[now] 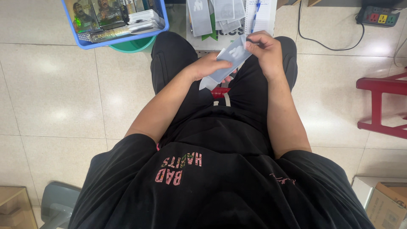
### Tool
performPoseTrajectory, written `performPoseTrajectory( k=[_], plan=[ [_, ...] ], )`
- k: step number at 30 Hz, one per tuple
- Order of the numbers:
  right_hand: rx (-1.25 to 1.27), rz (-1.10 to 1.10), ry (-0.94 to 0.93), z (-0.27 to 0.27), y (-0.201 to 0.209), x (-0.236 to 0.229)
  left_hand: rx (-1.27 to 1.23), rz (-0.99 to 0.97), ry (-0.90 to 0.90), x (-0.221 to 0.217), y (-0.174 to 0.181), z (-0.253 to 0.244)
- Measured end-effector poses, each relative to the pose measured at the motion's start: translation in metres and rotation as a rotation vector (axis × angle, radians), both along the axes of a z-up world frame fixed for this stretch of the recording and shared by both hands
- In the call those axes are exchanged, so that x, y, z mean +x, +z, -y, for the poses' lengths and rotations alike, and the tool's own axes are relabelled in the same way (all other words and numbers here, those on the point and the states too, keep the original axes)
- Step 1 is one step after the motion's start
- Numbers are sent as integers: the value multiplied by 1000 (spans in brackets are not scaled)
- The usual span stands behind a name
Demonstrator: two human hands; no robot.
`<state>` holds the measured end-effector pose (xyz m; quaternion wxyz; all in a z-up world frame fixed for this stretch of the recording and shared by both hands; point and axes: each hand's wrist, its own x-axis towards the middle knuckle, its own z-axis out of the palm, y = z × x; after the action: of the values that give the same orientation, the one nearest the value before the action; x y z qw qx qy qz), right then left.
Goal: The person sits on a stool and repeatedly picks up small rectangular items and white paper sheets. They place the items into the sheets, fold the paper around them, and stack the wrapped packages on their lap.
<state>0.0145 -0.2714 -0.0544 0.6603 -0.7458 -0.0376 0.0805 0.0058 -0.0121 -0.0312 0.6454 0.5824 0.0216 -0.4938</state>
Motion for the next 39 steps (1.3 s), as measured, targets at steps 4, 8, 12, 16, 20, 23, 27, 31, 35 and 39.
performPoseTrajectory(
  k=[4,8,12,16,20,23,27,31,35,39],
  plan=[
    [197,-50,-304,1,-3,10,-47,-24,-33,1,-8,-1],
    [539,-77,-507,21,6,21,8,-59,-30,-2,-4,1],
    [449,-106,-685,37,27,16,-27,-22,219,1,-31,5],
    [345,-123,-677,38,40,3,38,-9,512,8,-38,1],
    [338,-89,-612,28,49,-6,74,26,589,10,-33,0],
    [231,-72,-463,19,52,-7,78,47,563,8,-29,1],
    [-31,-202,-361,-9,67,-7,214,353,296,-1,-23,6],
    [-393,-358,-230,-32,73,-2,66,585,-30,-19,-27,16],
    [-492,-424,-106,-45,89,-3,94,549,-51,-21,-29,15],
    [-322,-416,-43,-40,87,-6,-30,158,196,-15,-38,20]
  ],
)
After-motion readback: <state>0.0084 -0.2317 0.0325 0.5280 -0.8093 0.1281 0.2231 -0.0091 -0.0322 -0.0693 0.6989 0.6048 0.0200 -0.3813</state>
